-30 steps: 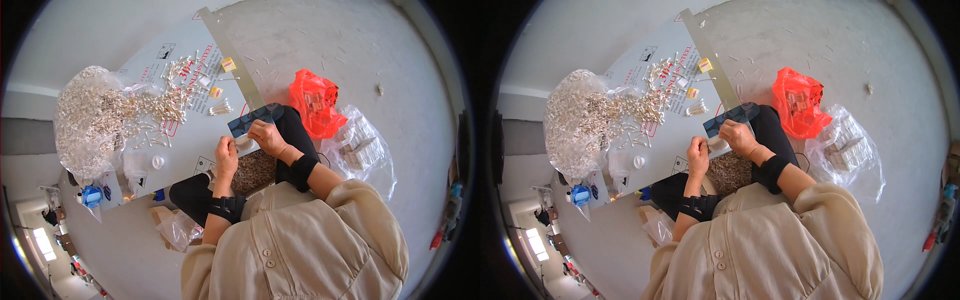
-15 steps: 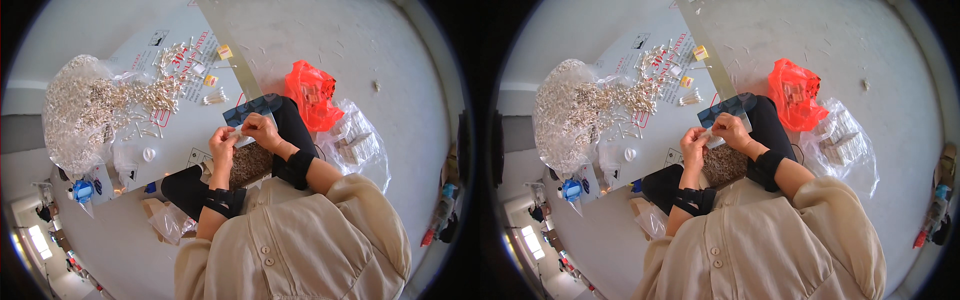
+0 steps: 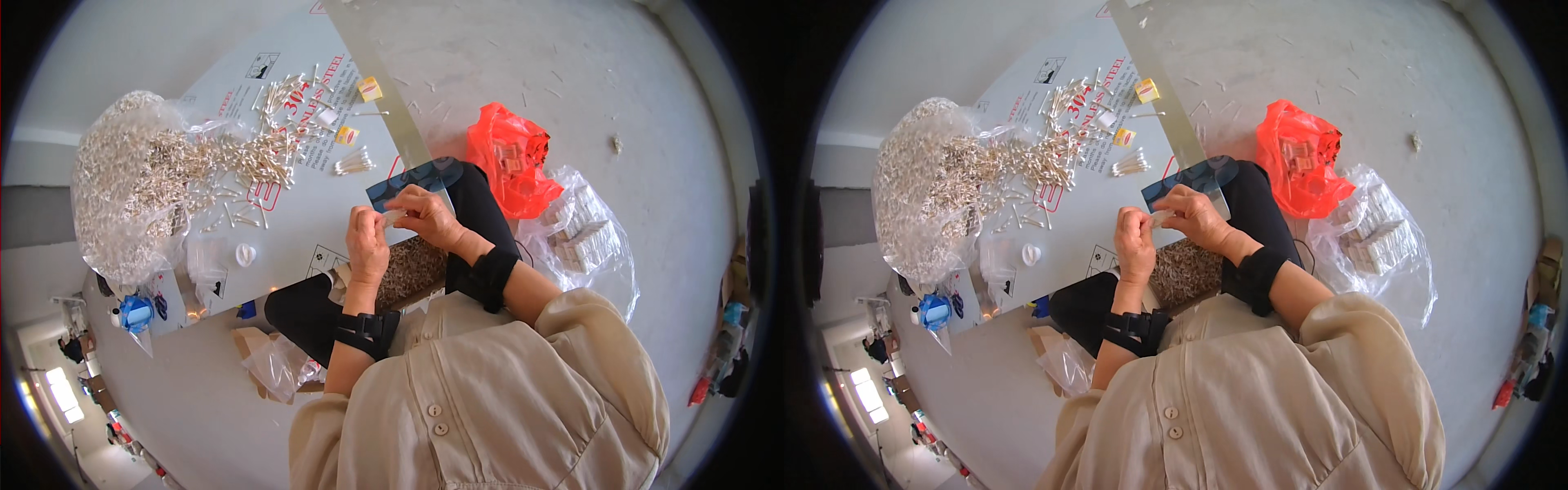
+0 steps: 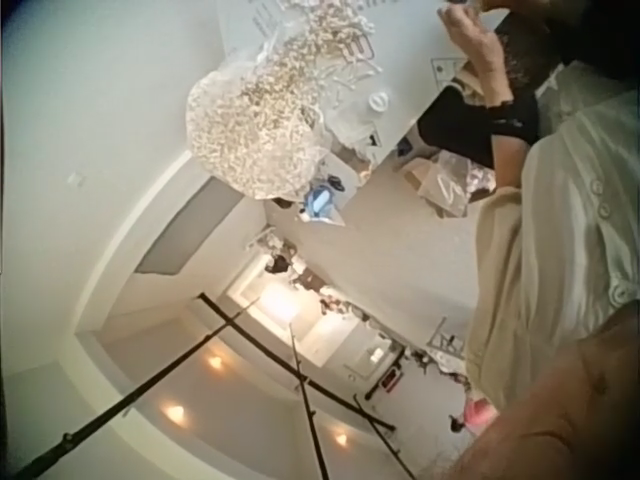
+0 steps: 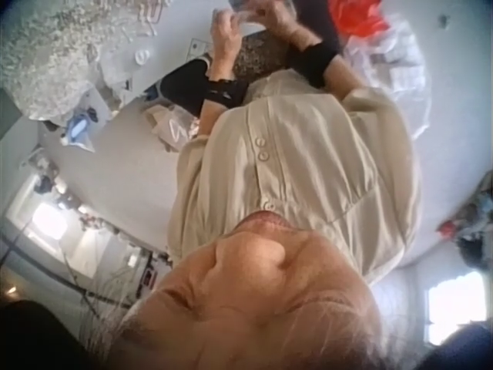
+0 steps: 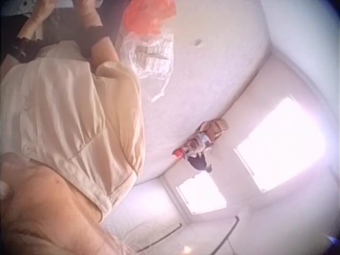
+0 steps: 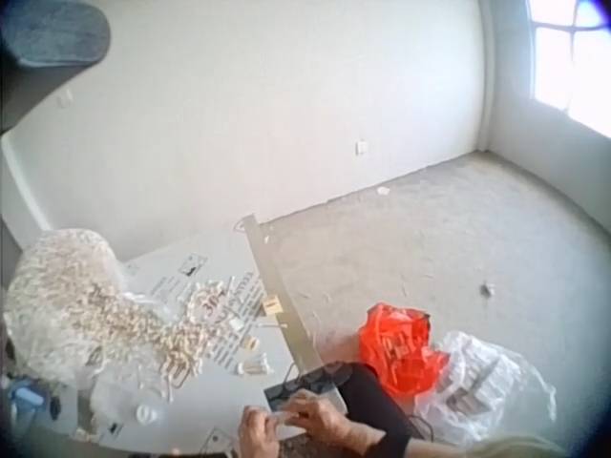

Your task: Packaging cotton swabs into small plastic bags.

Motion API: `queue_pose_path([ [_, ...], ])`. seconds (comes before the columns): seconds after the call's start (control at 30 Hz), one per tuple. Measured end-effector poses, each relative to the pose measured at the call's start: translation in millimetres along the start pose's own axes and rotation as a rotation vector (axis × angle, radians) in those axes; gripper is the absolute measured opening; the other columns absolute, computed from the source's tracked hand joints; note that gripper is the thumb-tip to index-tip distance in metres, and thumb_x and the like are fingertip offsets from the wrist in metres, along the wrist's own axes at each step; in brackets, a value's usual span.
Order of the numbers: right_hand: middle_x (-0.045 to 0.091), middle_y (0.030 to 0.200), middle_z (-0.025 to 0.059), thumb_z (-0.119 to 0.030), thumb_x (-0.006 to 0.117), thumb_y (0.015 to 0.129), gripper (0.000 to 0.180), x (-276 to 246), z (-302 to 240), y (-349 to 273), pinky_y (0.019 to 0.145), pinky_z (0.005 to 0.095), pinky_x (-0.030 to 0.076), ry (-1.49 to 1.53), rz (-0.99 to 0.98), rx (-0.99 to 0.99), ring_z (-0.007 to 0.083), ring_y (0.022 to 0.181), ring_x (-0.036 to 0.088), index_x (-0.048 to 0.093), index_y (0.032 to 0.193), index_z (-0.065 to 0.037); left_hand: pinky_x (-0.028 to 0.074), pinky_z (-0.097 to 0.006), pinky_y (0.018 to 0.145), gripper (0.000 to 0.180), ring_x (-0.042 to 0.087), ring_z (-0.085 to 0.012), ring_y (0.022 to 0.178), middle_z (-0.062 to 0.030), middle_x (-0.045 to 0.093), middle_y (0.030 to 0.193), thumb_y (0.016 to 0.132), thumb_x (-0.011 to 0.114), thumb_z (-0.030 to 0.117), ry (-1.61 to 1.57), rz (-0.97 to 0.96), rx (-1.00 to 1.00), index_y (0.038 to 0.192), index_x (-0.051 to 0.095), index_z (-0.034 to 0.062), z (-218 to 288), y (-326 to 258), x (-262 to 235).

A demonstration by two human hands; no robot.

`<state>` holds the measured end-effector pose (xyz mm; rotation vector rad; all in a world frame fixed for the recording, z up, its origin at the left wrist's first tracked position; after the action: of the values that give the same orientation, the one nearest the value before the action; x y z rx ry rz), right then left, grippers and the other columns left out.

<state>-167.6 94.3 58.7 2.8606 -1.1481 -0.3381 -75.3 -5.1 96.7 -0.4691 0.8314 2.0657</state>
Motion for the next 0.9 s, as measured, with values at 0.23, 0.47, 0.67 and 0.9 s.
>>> queue_pose_path([
  [0.23,0.062,0.090,0.0084,-0.004,0.075,0.075,0.018,-1.1,5.2,-5.1,0.069,0.0280,0.049,0.005,0.018,-0.051,0.0189,0.079,0.063,0.074,0.093,-0.005,0.050,-0.034,0.065,0.017,0.060,-0.0268,0.074,-0.0116,0.057,0.089,0.079,0.064,-0.009,-0.262,-0.069,-0.164,0.091,0.059,0.0013,-26.7,-11.0,0.2],
  [0.47,0.062,0.086,0.0072,-0.006,0.076,0.074,0.012,-1.2,-8.1,0.2,0.070,0.0297,0.050,-0.114,0.067,-0.110,0.0229,0.080,0.063,0.071,0.085,-0.004,0.052,-0.037,0.065,0.016,0.061,-0.0304,0.076,-0.0125,0.058,0.089,0.077,0.066,-0.007,0.121,-0.054,0.112,0.090,0.061,0.0012,-1.5,-7.9,-10.2],
  [0.67,0.057,0.082,0.0055,-0.010,0.076,0.068,0.013,8.4,-46.2,4.5,0.070,0.0359,0.047,-0.437,0.074,-0.415,0.0241,0.080,0.057,0.068,0.077,-0.008,0.048,-0.043,0.065,0.015,0.057,-0.0344,0.078,-0.0136,0.054,0.085,0.076,0.060,-0.010,0.158,-0.061,0.149,0.084,0.053,0.0000,6.1,-6.5,-0.6],
  [0.9,0.051,0.089,0.0073,-0.013,0.064,0.074,0.011,33.5,-51.0,11.7,0.079,0.0361,0.039,-0.829,-0.174,-0.476,0.0259,0.089,0.049,0.057,0.081,-0.007,0.045,-0.045,0.066,0.015,0.055,-0.0373,0.078,-0.0150,0.052,0.084,0.079,0.057,-0.008,0.136,-0.050,0.039,0.085,0.046,0.0001,-5.7,-8.7,1.1],
])
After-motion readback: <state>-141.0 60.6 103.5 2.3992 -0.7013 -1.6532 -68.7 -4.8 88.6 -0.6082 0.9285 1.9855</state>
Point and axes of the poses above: each hand's wrist, its own y-axis towards the middle knuckle, its own x-axis out of the palm, z = x × y, the point moved 9 cm from there along y, towards the middle knuckle
